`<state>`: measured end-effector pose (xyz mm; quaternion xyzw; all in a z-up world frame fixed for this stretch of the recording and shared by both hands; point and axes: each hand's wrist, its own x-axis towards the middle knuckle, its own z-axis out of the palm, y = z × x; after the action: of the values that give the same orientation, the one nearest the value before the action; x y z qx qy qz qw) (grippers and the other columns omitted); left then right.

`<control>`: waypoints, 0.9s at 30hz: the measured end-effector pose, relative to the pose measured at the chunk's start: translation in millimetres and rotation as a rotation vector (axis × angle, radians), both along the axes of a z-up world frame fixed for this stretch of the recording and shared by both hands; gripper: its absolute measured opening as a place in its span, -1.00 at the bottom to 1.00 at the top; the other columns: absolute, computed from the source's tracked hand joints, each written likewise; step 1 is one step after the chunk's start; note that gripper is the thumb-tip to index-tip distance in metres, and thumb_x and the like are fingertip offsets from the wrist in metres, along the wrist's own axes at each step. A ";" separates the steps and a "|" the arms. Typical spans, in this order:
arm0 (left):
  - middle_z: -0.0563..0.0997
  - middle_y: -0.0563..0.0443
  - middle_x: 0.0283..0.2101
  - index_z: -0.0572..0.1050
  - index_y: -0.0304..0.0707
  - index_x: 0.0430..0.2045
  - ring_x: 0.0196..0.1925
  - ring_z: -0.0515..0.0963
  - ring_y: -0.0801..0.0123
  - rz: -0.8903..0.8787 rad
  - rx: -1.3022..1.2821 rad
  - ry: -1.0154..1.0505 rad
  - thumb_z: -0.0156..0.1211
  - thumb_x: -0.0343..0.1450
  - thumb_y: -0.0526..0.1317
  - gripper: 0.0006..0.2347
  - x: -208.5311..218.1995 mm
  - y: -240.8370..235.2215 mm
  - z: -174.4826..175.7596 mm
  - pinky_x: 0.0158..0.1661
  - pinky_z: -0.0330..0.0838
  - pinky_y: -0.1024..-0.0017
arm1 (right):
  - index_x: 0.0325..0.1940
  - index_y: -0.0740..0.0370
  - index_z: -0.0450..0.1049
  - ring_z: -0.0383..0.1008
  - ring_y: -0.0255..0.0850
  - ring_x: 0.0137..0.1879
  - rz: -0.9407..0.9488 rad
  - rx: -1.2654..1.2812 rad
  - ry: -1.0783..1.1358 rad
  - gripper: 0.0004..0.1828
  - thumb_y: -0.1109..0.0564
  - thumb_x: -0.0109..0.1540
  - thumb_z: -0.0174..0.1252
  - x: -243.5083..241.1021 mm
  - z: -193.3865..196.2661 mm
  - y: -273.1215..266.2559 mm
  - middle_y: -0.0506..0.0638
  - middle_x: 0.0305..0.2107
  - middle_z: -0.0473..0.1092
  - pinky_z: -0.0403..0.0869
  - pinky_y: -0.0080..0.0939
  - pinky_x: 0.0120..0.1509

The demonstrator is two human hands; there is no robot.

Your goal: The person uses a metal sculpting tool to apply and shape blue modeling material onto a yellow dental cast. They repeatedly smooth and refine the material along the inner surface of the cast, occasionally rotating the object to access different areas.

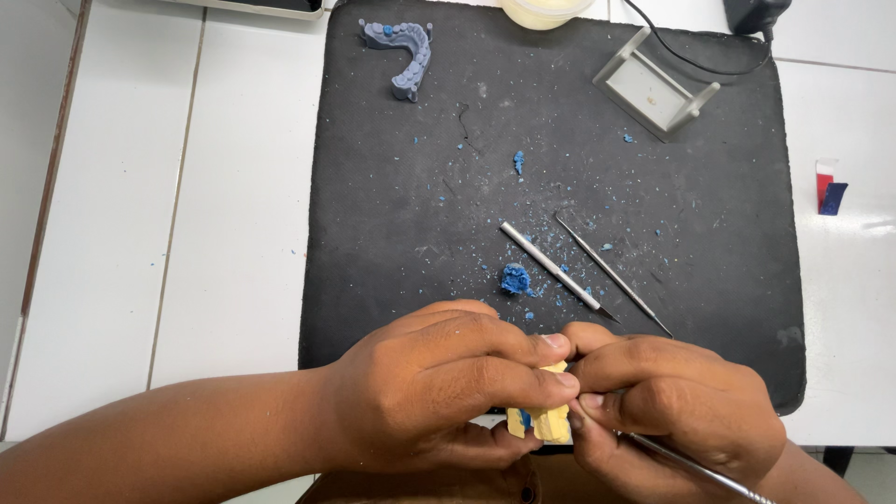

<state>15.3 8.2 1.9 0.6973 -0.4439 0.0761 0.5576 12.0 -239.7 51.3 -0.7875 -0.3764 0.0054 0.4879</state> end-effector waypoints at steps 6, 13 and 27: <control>0.60 0.01 0.11 0.51 -0.16 0.07 0.09 0.68 0.40 -0.006 -0.003 0.009 0.52 0.44 -0.25 -0.65 -0.6 -0.9 -0.7 0.12 0.57 0.39 | -0.47 0.23 0.27 0.66 -0.28 -0.25 0.005 0.026 -0.006 -0.70 0.41 0.12 0.28 0.5 2.2 2.5 0.10 -0.34 0.53 0.69 -0.14 0.10; 0.60 0.03 0.11 0.49 -0.16 0.04 0.09 0.68 0.37 -0.009 0.002 -0.001 0.53 0.43 -0.24 -0.65 2.1 -1.7 -1.6 0.12 0.57 0.38 | -0.44 0.26 0.33 0.66 -0.22 -0.26 0.039 0.057 -0.006 -0.76 0.42 0.09 0.27 3.8 3.9 2.4 0.12 -0.36 0.52 0.68 -0.08 0.10; 0.54 -0.16 0.12 0.35 -0.17 0.02 0.13 0.68 0.25 0.079 -0.156 -0.006 0.64 0.34 -0.17 -0.49 -3.0 -5.5 -8.9 0.08 0.68 0.43 | -0.17 0.37 0.44 0.64 0.10 0.19 -0.053 0.475 0.328 -0.89 0.39 0.29 0.25 -9.4 -19.7 -20.3 0.24 -0.13 0.53 0.66 0.17 0.32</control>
<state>12.3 2.6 -7.1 0.6684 -0.4104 0.1344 0.6056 2.6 -260.0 31.6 -0.6494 -0.2624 0.0317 0.7130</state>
